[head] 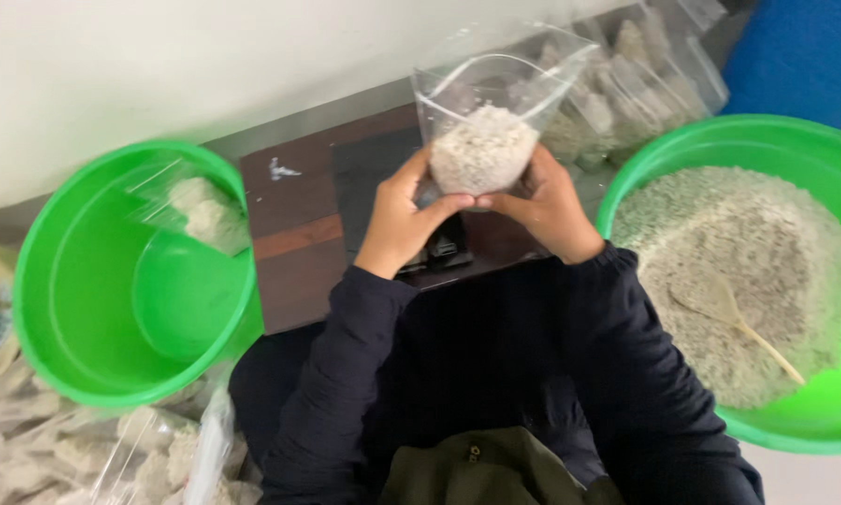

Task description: The person scoops grains from a large basin into small plastic bags, weighs each bag on a digital scale, and seals the bags.

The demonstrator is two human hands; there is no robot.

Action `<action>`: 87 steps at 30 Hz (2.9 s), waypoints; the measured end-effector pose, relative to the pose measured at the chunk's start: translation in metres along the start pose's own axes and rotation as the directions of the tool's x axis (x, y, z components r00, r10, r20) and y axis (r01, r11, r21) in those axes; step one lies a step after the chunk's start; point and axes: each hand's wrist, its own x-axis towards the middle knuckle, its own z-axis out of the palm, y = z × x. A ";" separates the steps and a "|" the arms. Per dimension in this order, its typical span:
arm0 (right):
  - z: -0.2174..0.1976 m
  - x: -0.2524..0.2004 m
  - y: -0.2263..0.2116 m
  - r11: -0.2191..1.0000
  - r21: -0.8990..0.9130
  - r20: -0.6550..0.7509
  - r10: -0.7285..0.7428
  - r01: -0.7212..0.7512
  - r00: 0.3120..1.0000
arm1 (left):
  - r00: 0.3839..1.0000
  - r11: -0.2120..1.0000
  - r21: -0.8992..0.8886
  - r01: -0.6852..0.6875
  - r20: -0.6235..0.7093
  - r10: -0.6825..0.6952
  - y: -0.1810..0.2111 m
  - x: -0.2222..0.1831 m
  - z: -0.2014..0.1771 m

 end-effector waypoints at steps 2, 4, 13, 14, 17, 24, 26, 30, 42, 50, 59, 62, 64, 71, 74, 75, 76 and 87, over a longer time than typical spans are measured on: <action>0.027 0.013 0.002 0.999 0.025 0.039 0.038 -0.039 0.999 | 0.998 0.997 -0.046 0.055 -0.036 -0.057 0.000 -0.007 -0.025; 0.049 0.022 0.008 0.996 0.045 0.077 0.076 -0.080 0.994 | 0.991 0.990 -0.097 0.107 -0.068 -0.114 -0.004 -0.013 -0.044; 0.094 0.037 0.020 0.990 -0.047 0.197 0.140 -0.134 0.970 | 0.972 0.970 -0.167 0.178 -0.127 -0.200 -0.041 -0.030 -0.079; 0.094 0.037 0.022 0.990 -0.043 0.213 0.138 -0.132 0.967 | 0.973 0.969 -0.177 0.171 -0.127 -0.195 -0.046 -0.031 -0.079; 0.094 0.037 0.025 0.990 -0.041 0.227 0.138 -0.132 0.964 | 0.974 0.967 -0.193 0.163 -0.123 -0.189 -0.058 -0.034 -0.078; 0.095 0.042 0.012 0.994 -0.059 0.244 0.108 -0.096 0.964 | 0.983 0.971 -0.196 0.134 -0.095 -0.154 -0.055 -0.037 -0.087; 0.093 0.043 0.008 0.994 -0.048 0.240 0.103 -0.094 0.965 | 0.986 0.967 -0.236 0.102 -0.108 -0.130 -0.054 -0.036 -0.089; 0.082 0.044 -0.014 0.999 0.007 0.355 0.032 -0.037 0.934 | 0.989 0.969 -0.212 0.127 -0.043 -0.139 -0.027 -0.038 -0.104; 0.050 0.024 -0.026 0.990 -0.094 0.124 0.112 -0.100 0.986 | 0.975 0.961 -0.220 0.167 -0.107 -0.194 -0.015 -0.063 -0.127; 0.057 0.023 -0.013 0.989 -0.087 0.054 0.122 -0.117 0.991 | 0.961 0.951 -0.285 0.120 -0.207 -0.183 -0.036 -0.065 -0.112; 0.064 0.023 -0.014 0.981 -0.143 0.041 0.139 -0.132 0.989 | 0.957 0.952 -0.289 0.103 -0.232 -0.174 -0.035 -0.061 -0.106; 0.061 0.024 -0.008 0.978 -0.141 0.038 0.160 -0.153 0.986 | 0.955 0.957 -0.276 0.093 -0.247 -0.164 -0.037 -0.061 -0.105; 0.060 0.025 -0.004 0.975 -0.136 0.033 0.183 -0.177 0.983 | 0.954 0.960 -0.265 0.087 -0.256 -0.157 -0.039 -0.062 -0.104; 0.065 0.026 0.014 0.988 -0.131 0.010 0.083 -0.081 0.996 | 0.969 1.000 0.002 0.029 -0.245 -0.027 -0.033 -0.053 -0.100; 0.062 0.027 0.008 0.987 -0.158 -0.014 0.040 -0.042 0.999 | 0.974 0.995 0.103 0.009 -0.226 0.015 -0.023 -0.044 -0.097; 0.055 0.024 0.001 0.982 -0.189 -0.015 0.020 -0.022 1.000 | 0.974 0.993 0.119 0.004 -0.226 0.023 -0.021 -0.039 -0.090; 0.056 0.025 0.002 0.978 -0.205 -0.048 0.016 -0.026 0.999 | 0.980 0.995 0.101 -0.009 -0.195 0.028 -0.018 -0.039 -0.087; -0.080 -0.049 -0.035 0.815 -0.554 -0.424 -0.098 -0.171 0.901 | 0.969 0.995 -0.042 0.094 -0.224 -0.101 -0.022 -0.030 -0.053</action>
